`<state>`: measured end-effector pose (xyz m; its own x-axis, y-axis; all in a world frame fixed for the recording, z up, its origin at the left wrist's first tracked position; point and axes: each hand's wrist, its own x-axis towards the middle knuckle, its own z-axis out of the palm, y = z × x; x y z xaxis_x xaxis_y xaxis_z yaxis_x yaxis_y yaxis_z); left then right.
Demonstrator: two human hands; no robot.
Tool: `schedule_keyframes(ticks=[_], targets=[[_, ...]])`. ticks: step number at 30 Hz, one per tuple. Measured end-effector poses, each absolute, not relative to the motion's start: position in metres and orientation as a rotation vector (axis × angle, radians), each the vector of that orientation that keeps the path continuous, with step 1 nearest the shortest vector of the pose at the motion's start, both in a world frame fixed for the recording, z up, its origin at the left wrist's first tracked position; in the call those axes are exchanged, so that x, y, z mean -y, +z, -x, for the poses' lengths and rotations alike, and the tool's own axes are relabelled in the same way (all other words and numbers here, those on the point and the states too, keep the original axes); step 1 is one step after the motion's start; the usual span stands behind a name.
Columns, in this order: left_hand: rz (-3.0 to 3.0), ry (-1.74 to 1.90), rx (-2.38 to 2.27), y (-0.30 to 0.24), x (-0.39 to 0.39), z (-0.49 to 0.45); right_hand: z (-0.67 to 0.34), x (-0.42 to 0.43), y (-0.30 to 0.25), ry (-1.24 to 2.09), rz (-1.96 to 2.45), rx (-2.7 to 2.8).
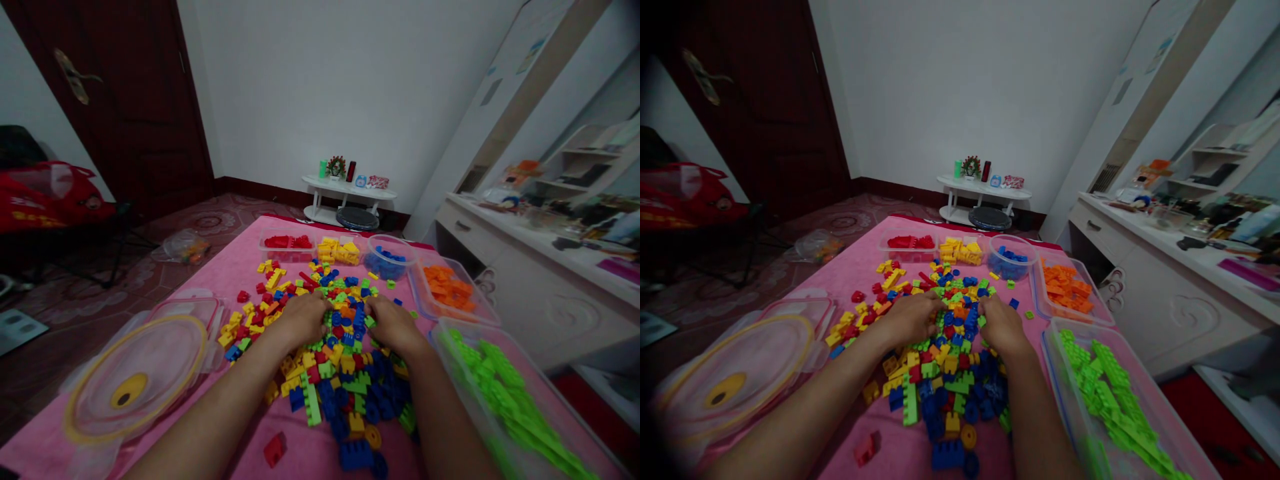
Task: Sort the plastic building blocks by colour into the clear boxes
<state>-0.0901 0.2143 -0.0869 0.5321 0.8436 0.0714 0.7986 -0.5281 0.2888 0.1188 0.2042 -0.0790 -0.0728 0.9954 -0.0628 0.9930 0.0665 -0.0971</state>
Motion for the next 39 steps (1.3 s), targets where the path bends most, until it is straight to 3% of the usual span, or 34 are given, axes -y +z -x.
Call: schedule_keyframes(ticks=[9,18,23,29,34,36,39], targets=[[-2.331,0.526,-1.21,-0.089,-0.225,0.094,-0.127,-0.203,-0.067,0.341,2.211,2.071],[-1.457,1.045,-1.036,-0.075,-0.239,0.101,-0.082,-0.197,-0.056,1.245,1.194,0.992],[-1.339,1.104,-0.907,-0.059,-0.23,0.098,-0.045,-0.187,-0.065,1.518,1.05,0.856],[-1.457,1.111,-0.978,-0.057,-0.233,0.107,-0.045,-0.187,-0.073,1.338,1.264,1.353],[-1.705,1.264,-1.316,-0.062,-0.253,0.14,-0.041,-0.177,-0.069,0.759,1.572,2.159],[-1.832,1.164,-1.449,-0.062,-0.256,0.154,-0.035,-0.172,-0.068,0.519,1.706,2.319],[-2.047,0.716,-1.577,-0.06,-0.251,0.167,-0.03,-0.169,-0.068,0.379,1.763,2.422]])
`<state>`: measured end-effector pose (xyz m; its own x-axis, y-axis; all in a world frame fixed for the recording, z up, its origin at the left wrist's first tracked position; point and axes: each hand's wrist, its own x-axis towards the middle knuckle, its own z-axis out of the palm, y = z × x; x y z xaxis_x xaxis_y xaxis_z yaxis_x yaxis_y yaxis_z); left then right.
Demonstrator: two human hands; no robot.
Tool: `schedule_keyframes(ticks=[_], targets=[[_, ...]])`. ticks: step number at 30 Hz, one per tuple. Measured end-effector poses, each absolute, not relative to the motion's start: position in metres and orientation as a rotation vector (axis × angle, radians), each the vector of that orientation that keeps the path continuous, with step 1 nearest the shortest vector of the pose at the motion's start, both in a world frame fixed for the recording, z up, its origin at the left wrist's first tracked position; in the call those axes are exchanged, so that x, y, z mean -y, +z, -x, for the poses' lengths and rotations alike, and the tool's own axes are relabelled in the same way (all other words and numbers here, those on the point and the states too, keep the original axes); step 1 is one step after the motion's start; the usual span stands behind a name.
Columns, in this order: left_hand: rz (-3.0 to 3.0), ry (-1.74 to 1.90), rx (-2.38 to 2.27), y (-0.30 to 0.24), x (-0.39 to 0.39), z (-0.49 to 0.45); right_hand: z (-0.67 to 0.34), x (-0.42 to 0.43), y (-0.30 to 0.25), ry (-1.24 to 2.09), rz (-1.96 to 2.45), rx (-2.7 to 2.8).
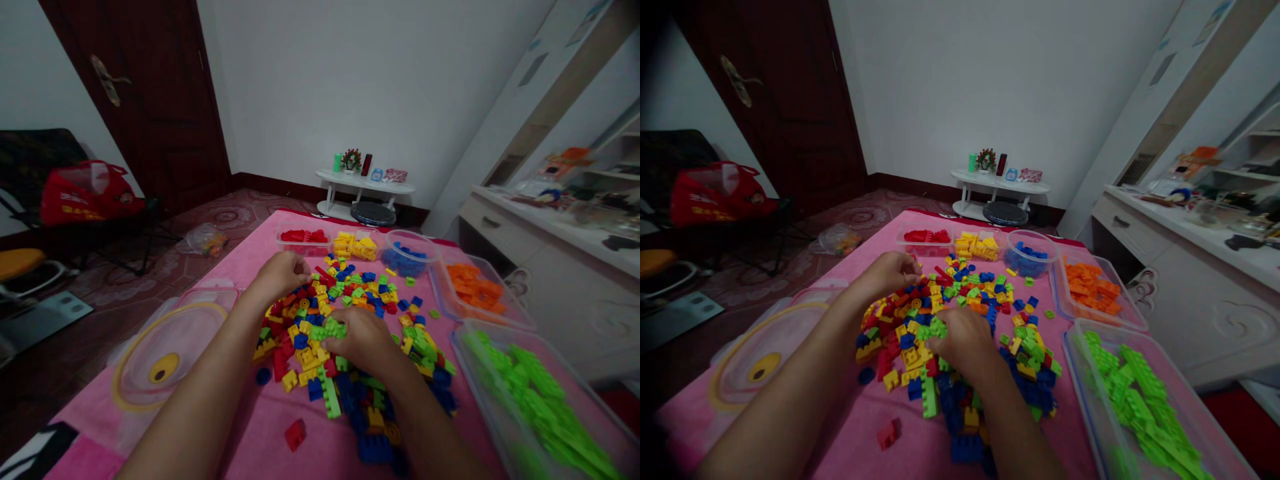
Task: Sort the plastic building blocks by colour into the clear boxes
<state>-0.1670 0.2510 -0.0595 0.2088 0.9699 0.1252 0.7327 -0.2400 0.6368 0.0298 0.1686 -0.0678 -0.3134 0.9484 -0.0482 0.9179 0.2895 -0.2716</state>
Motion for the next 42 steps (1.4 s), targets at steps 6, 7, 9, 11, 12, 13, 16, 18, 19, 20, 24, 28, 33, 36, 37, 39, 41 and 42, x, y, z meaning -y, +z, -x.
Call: schedule_keyframes(ticks=[6,7,9,11,12,13,16,18,19,20,24,28,33,36,37,39,41,42], targets=[[-2.207,-0.056,-1.551,-0.05,-0.232,0.159,-0.031,-0.174,-0.079,0.301,1.785,2.401],[-2.248,-0.097,-1.574,-0.049,-0.23,0.155,-0.032,-0.176,-0.081,0.302,1.799,2.376],[-2.332,-0.135,-1.613,-0.049,-0.228,0.147,-0.033,-0.179,-0.085,0.342,1.8,2.287],[-2.384,-0.112,-1.632,-0.052,-0.228,0.142,-0.036,-0.182,-0.086,0.48,1.747,2.138],[-2.398,-0.059,-1.642,-0.054,-0.228,0.141,-0.037,-0.184,-0.086,0.581,1.69,2.042],[-2.4,0.023,-1.651,-0.057,-0.229,0.14,-0.038,-0.186,-0.086,0.695,1.618,1.925],[-2.294,0.361,-1.602,-0.062,-0.234,0.14,-0.039,-0.188,-0.084,1.051,1.394,1.474],[-2.125,0.566,-1.467,-0.063,-0.237,0.14,-0.038,-0.187,-0.082,1.274,1.272,1.168],[-2.022,0.648,-1.375,-0.062,-0.239,0.139,-0.038,-0.187,-0.08,1.374,1.224,1.032],[-1.926,0.716,-1.273,-0.061,-0.239,0.138,-0.037,-0.186,-0.078,1.461,1.18,0.909],[-1.809,0.846,-1.069,-0.053,-0.237,0.131,-0.034,-0.183,-0.068,1.688,1.013,0.576],[-2.053,0.9,-1.165,-0.046,-0.229,0.12,-0.034,-0.182,-0.057,1.746,0.881,0.521],[-2.227,0.814,-0.999,-0.038,-0.217,0.106,-0.038,-0.176,-0.05,1.707,0.903,0.496],[-2.082,0.838,-0.956,-0.033,-0.213,0.104,-0.051,-0.166,-0.039,1.65,0.931,0.528],[-2.029,0.852,-0.962,-0.031,-0.212,0.104,-0.06,-0.162,-0.033,1.606,0.942,0.55],[-1.979,0.87,-1.001,-0.029,-0.213,0.106,-0.083,-0.151,-0.019,1.472,0.981,0.612],[-1.991,0.866,-1.042,-0.03,-0.215,0.108,-0.114,-0.138,-0.003,1.281,1.089,0.71],[-1.999,0.859,-1.051,-0.031,-0.216,0.11,-0.131,-0.131,0.004,1.172,1.17,0.779]])
